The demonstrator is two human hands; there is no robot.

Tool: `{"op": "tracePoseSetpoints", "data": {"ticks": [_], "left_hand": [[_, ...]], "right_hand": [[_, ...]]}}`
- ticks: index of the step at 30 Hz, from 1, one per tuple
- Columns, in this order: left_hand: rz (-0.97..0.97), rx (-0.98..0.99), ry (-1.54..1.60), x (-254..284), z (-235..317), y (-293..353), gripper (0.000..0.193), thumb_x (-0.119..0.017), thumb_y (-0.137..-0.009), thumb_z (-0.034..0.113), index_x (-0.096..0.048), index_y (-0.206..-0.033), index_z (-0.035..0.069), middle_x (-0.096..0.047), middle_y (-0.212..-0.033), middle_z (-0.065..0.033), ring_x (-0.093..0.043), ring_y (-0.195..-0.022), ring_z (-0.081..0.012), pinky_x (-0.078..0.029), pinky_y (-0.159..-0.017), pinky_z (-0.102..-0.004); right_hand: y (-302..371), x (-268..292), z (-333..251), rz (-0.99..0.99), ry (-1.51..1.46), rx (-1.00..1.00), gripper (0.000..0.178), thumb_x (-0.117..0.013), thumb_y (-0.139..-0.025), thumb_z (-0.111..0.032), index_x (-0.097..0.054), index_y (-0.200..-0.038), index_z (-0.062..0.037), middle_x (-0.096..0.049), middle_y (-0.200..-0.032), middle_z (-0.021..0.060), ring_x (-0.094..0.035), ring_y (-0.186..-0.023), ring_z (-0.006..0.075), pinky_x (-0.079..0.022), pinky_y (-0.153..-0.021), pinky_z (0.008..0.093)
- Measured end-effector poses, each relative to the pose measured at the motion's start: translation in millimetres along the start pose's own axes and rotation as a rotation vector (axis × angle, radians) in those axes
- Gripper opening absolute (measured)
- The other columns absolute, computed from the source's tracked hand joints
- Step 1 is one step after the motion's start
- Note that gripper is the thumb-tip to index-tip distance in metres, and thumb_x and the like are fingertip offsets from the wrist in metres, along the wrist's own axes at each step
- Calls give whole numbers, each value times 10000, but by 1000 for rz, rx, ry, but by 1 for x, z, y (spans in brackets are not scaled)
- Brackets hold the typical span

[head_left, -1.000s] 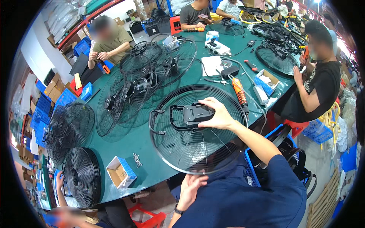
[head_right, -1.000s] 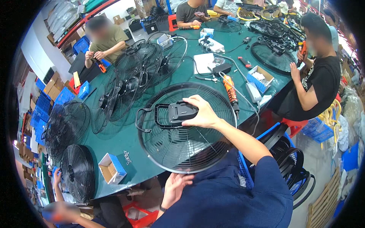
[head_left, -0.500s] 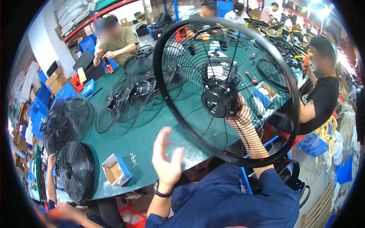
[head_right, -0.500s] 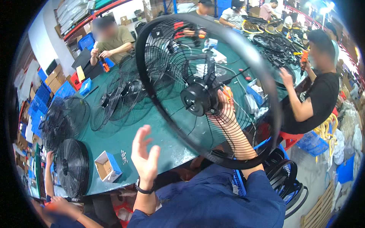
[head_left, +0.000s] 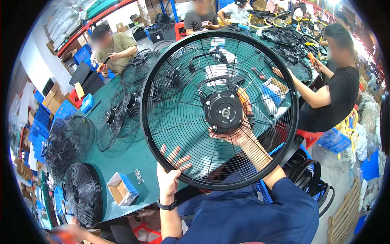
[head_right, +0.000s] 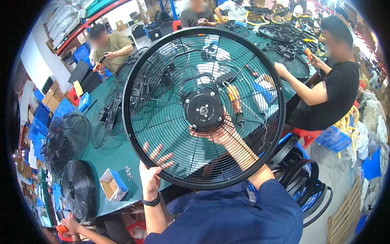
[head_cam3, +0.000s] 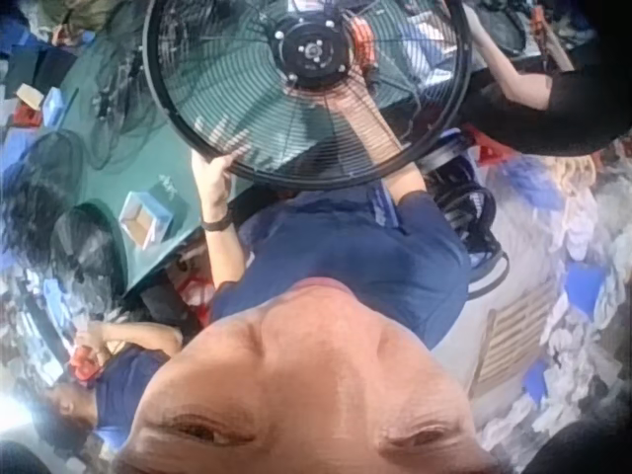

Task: Assembling fan guards and motors on a production line.

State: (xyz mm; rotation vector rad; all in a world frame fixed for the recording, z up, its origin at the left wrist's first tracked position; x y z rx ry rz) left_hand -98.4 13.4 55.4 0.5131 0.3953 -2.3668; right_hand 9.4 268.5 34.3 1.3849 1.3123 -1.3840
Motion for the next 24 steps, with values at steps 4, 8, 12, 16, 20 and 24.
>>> {"op": "tracePoseSetpoints", "data": {"ticks": [4,8,12,16,20,24], "left_hand": [[6,-4,7,-1,-3,0,907,-477,-627,-50,-118,-1457,13,-393,-1335,-311,-581,-1046,-449,-557,-807,-479],[12,-18,0,-1,-4,4,914,-502,-630,-30,-120,-1459,24,-392,-1332,-309,-583,-1039,-450,-556,-803,-485],[-29,-10,127,0,-6,9,943,-602,-669,-33,-106,-1466,55,-387,-1341,-277,-556,-1076,-460,-518,-856,-520],[-73,70,357,-12,-13,14,980,-572,-666,-30,-85,-1487,194,-314,-1384,-311,-419,-1181,-555,-407,-935,-642],[-113,81,405,-13,-21,9,930,-506,-648,88,-133,-1484,255,-247,-1425,-334,-355,-1193,-617,-339,-960,-696],[-72,82,499,-7,-27,3,817,-473,-656,214,-268,-1447,227,-254,-1429,-321,-355,-1180,-633,-344,-962,-692]], "right_hand": [[-1,8,-4,-9,50,-22,669,-413,-890,-584,-439,-1337,-87,-482,-1310,214,-499,-1117,512,-363,-955,678],[-1,14,-3,27,21,-19,687,-420,-883,-592,-425,-1351,-89,-477,-1320,213,-482,-1139,511,-338,-972,682],[5,6,3,55,-4,-52,694,-415,-880,-600,-432,-1349,-89,-488,-1313,208,-496,-1134,493,-347,-983,657],[9,-2,7,33,-6,-47,644,-384,-912,-556,-441,-1334,-73,-479,-1307,229,-501,-1142,463,-374,-976,629],[17,-15,9,46,83,-21,680,-382,-914,-585,-404,-1355,-68,-390,-1383,239,-387,-1211,546,-355,-978,641],[39,-4,-12,-274,-10,-101,691,-277,-927,-621,-301,-1413,-131,-320,-1394,319,-299,-1229,618,-357,-952,661]]}}
Point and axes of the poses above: each hand's wrist, its own y-axis away from the middle knuckle, its own x-axis out of the back of the hand, z = x × y, the point moved 2 cm from there along -y, towards the middle knuckle
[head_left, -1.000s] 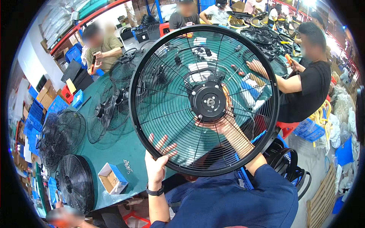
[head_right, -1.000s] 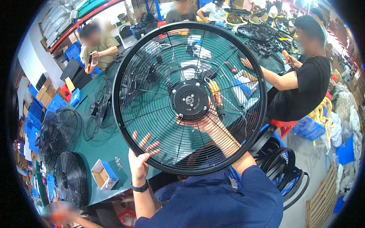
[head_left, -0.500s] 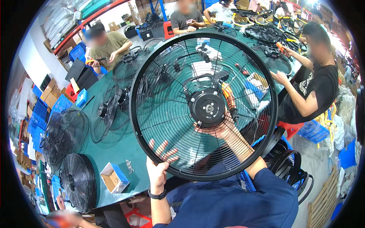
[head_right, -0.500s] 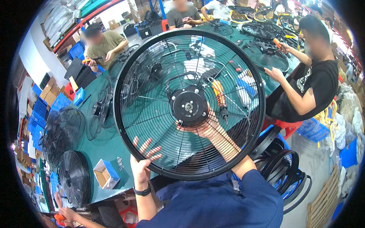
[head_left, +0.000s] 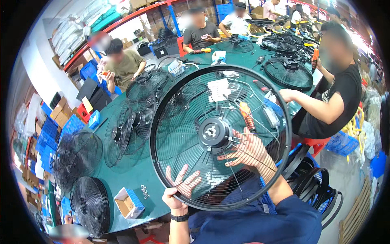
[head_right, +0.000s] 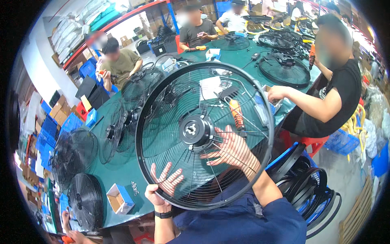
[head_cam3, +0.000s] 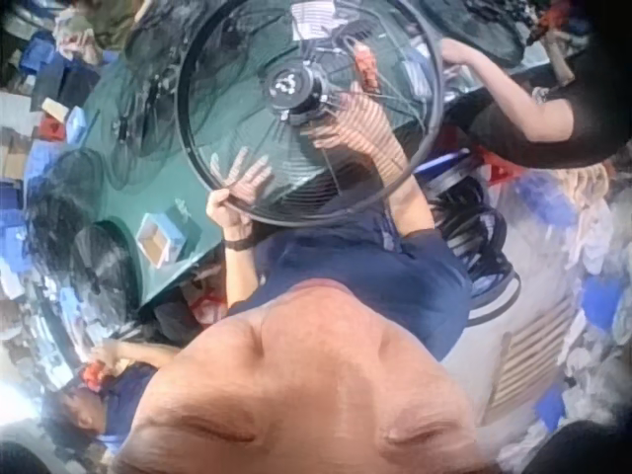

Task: Assembling fan guards and motors on a production line.

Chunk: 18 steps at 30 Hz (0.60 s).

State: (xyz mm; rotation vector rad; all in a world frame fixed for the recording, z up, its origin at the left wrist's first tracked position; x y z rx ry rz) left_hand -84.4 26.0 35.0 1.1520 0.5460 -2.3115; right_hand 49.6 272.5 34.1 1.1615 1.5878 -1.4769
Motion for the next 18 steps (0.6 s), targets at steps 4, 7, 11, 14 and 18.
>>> {"op": "tracePoseSetpoints", "data": {"ticks": [4,7,11,14,18], "left_hand": [[77,-89,-34,13,4,4,800,-470,-664,206,-278,-1440,226,-289,-1406,-319,-385,-1150,-635,-371,-945,-686],[79,-108,-103,16,3,0,806,-462,-671,172,-250,-1446,230,-314,-1386,-319,-402,-1130,-636,-375,-940,-684],[101,-109,-155,7,13,-2,822,-449,-696,97,-169,-1463,198,-334,-1361,-325,-427,-1092,-642,-393,-911,-685],[61,-87,-209,0,9,-12,739,-517,-780,175,-213,-1452,204,-342,-1363,-312,-438,-1090,-629,-407,-913,-642],[-77,-137,-119,-23,2,-24,741,-567,-842,260,-180,-1471,195,-366,-1360,-301,-471,-1096,-581,-420,-925,-597]], "right_hand": [[51,-39,-25,408,310,282,847,-176,-854,-742,-218,-1427,-121,-349,-1334,393,-381,-1169,619,-422,-824,693],[86,-22,-21,481,581,330,731,-346,-909,-586,-147,-1460,-150,-403,-1289,372,-450,-1146,565,-449,-863,630],[90,-14,-12,659,747,384,760,-528,-804,-29,-104,-1427,-123,-528,-1099,307,-649,-855,435,-581,-665,479],[89,-5,-19,662,667,495,728,-504,-759,-39,-139,-1387,-91,-551,-1028,316,-653,-786,453,-584,-620,492],[87,-1,-33,780,536,588,619,-484,-752,-143,-224,-1311,-83,-565,-967,316,-646,-716,465,-576,-591,516]]}}
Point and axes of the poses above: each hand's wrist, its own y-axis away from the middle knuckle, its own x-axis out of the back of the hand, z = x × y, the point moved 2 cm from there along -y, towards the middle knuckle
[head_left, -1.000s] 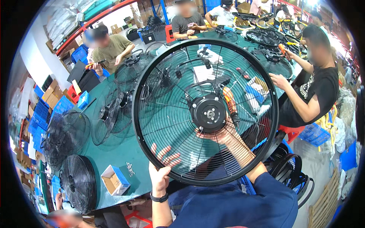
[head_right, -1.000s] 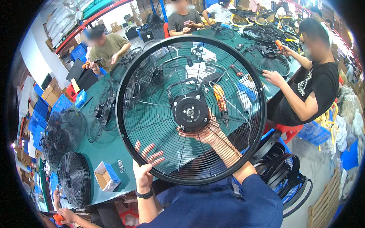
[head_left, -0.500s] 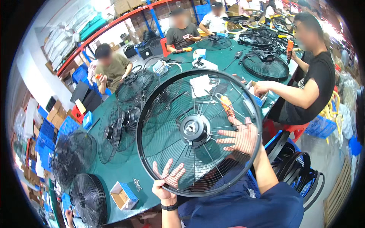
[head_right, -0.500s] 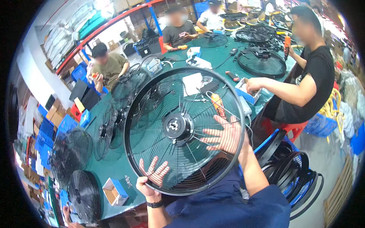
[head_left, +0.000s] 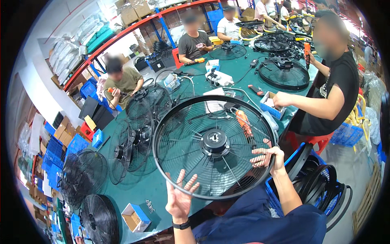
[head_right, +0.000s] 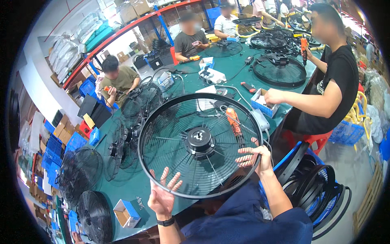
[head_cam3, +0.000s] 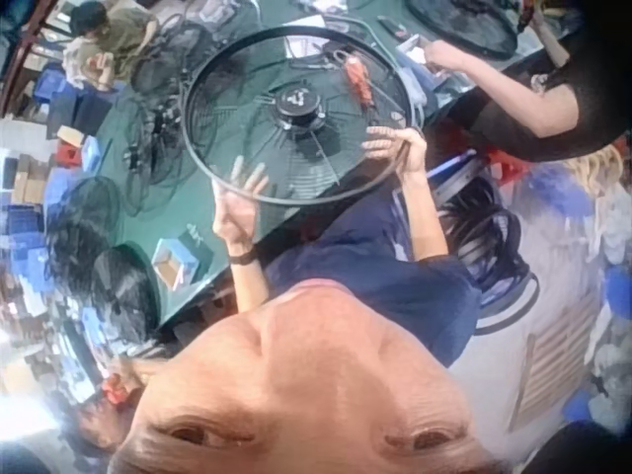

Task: Assembling fan guards and motors on a production line.

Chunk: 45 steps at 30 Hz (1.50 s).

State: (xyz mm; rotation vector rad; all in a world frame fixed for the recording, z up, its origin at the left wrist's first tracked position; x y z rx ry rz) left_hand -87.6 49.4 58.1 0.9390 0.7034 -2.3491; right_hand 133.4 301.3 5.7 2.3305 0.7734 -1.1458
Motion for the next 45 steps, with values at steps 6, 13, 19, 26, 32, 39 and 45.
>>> {"op": "tracePoseSetpoints", "data": {"ticks": [6,13,19,26,32,39,45], "left_hand": [[65,101,-400,35,-14,29,745,-588,-820,29,-217,-1466,56,-490,-1304,-247,-615,-1026,-369,-476,-897,-404],[222,3,-1215,84,-44,79,626,-677,-708,1,-459,-1291,-62,-638,-1094,-197,-649,-945,-221,-485,-877,-333],[130,-210,-1422,79,-47,76,490,-697,-645,12,-588,-1120,-43,-659,-1008,-163,-657,-871,-242,-505,-818,-329],[142,-72,-1312,83,-52,82,444,-674,-726,49,-588,-1156,-19,-647,-1037,-158,-632,-940,-238,-497,-841,-342],[172,-19,-1339,80,-43,90,461,-678,-731,24,-575,-1178,-23,-638,-1072,-154,-618,-967,-223,-492,-861,-342],[453,145,-902,95,-40,102,436,-592,-828,-50,-489,-1251,-76,-584,-1162,-187,-590,-1022,-226,-525,-818,-341],[437,138,-826,91,-42,86,418,-578,-843,-48,-489,-1250,-81,-606,-1139,-171,-608,-1002,-213,-500,-864,-326]], "right_hand": [[-32,-13,-17,75,38,218,455,-477,-754,-151,-320,-1178,-102,-575,-944,282,-647,-667,425,-569,-564,504],[-117,-26,-68,180,31,440,155,-560,-749,-119,-456,-808,-21,-544,-758,150,-585,-559,291,-552,-531,468],[-203,-50,-118,400,168,636,323,-671,-677,-157,-468,-909,-60,-515,-713,62,-550,-532,178,-487,-414,351],[-347,-10,-183,1017,780,821,977,-766,-569,-297,-266,-1337,40,-582,-1042,198,-623,-845,271,-525,-560,334],[-359,-21,-187,618,608,667,1144,-790,-654,-372,-71,-1443,41,-399,-1360,261,-489,-1189,306,-485,-896,407],[-386,-25,-120,648,1077,750,902,-698,-703,-275,-249,-1388,104,-388,-1373,304,-388,-1292,368,-305,-1078,374],[-451,47,-103,436,1134,707,930,-698,-686,-138,-179,-1416,112,-571,-856,95,-554,-752,167,-455,-661,267]]}}
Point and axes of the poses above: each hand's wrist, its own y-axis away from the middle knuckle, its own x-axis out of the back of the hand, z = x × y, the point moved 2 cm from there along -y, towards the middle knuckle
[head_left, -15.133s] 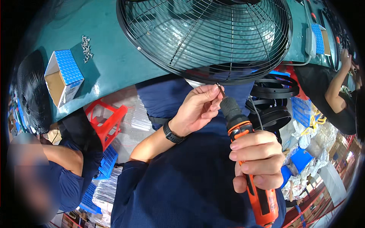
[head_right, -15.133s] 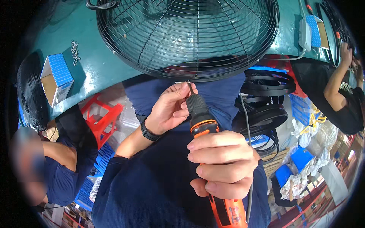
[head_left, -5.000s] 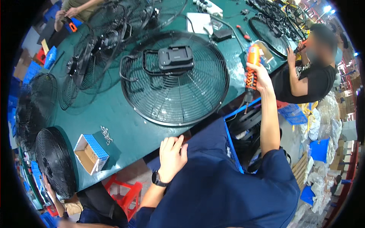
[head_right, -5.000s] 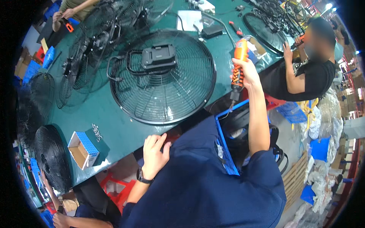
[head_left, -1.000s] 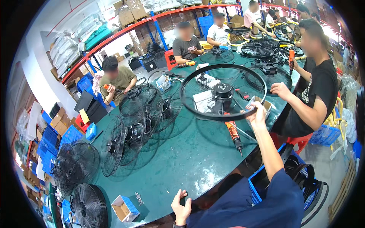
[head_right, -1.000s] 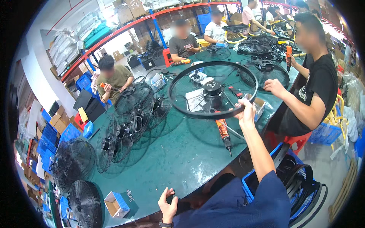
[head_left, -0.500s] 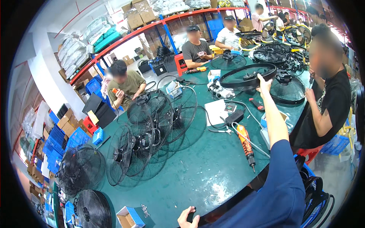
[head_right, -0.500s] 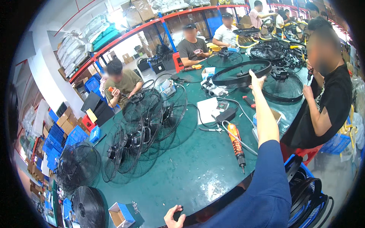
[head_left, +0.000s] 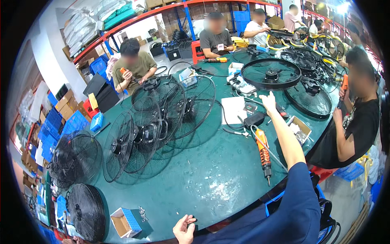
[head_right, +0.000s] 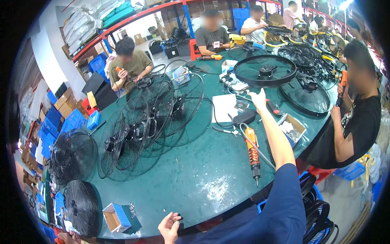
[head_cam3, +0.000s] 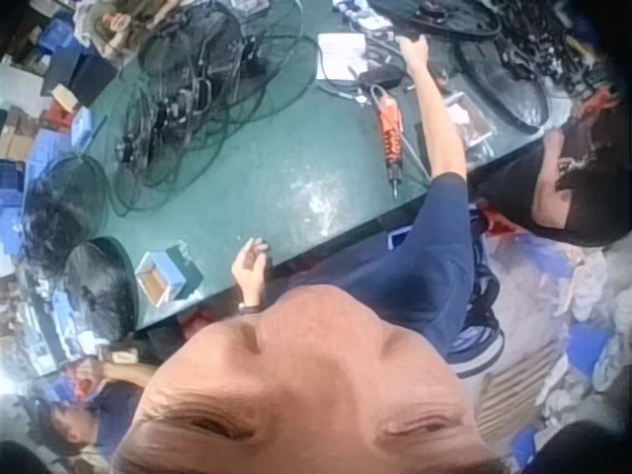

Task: Assembling fan guards and motors on a production line.

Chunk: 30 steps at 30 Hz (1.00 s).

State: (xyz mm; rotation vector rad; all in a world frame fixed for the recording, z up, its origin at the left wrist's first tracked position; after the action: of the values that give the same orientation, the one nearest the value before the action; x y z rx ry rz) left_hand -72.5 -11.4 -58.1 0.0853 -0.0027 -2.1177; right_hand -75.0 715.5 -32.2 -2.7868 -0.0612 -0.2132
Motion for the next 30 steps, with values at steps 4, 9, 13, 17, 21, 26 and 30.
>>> {"op": "tracePoseSetpoints", "data": {"ticks": [4,9,13,17,21,26,30], "left_hand": [[68,-9,-26,6,6,5,412,-584,-836,-48,-502,-1237,-85,-625,-1112,-172,-619,-983,-204,-490,-871,-317],[60,-48,-59,7,-9,6,391,-591,-832,-47,-526,-1215,-85,-635,-1097,-178,-625,-975,-204,-492,-873,-317],[93,-4,-25,0,-3,8,377,-591,-835,-44,-535,-1206,-85,-639,-1090,-175,-628,-961,-200,-494,-865,-315],[99,46,44,-9,8,9,376,-585,-831,-57,-536,-1203,-84,-640,-1086,-172,-632,-948,-196,-498,-853,-306],[55,-197,119,8,-16,3,425,-662,-754,-19,-565,-1166,-58,-642,-1028,-195,-650,-887,-252,-515,-816,-364],[6,-241,-53,-1,-11,-7,388,-628,-741,-56,-587,-1126,-60,-664,-993,-177,-680,-881,-219,-522,-817,-315],[27,-276,-176,4,3,1,384,-617,-779,-39,-583,-1161,-49,-653,-1051,-174,-669,-904,-222,-530,-818,-334]], "right_hand": [[18,-30,-20,-123,-88,-171,951,-690,-686,-155,-151,-1420,118,-592,-924,122,-556,-697,170,-446,-537,288],[26,-14,-65,-93,-102,-174,973,-714,-630,-280,-255,-1369,156,-388,-1376,315,-397,-1298,344,-333,-1046,327],[73,-8,-106,-159,209,117,846,-701,-668,-233,-333,-1364,78,-556,-1207,276,-571,-1101,307,-447,-926,361],[153,-21,-107,-636,266,520,669,-701,-706,-236,-441,-1267,22,-544,-1201,230,-540,-1114,274,-454,-931,381],[285,-20,-156,-1170,317,515,737,-590,-803,-303,-312,-1383,57,-387,-1370,302,-371,-1303,380,-287,-1101,394],[379,-6,-156,-1439,541,676,751,-591,-842,-419,-276,-1437,-86,-238,-1447,308,-174,-1342,518,-154,-1078,604],[439,-5,-171,-1171,706,926,635,-589,-809,-388,-441,-1348,-86,-283,-1413,295,-218,-1304,524,-148,-1037,640]]}}
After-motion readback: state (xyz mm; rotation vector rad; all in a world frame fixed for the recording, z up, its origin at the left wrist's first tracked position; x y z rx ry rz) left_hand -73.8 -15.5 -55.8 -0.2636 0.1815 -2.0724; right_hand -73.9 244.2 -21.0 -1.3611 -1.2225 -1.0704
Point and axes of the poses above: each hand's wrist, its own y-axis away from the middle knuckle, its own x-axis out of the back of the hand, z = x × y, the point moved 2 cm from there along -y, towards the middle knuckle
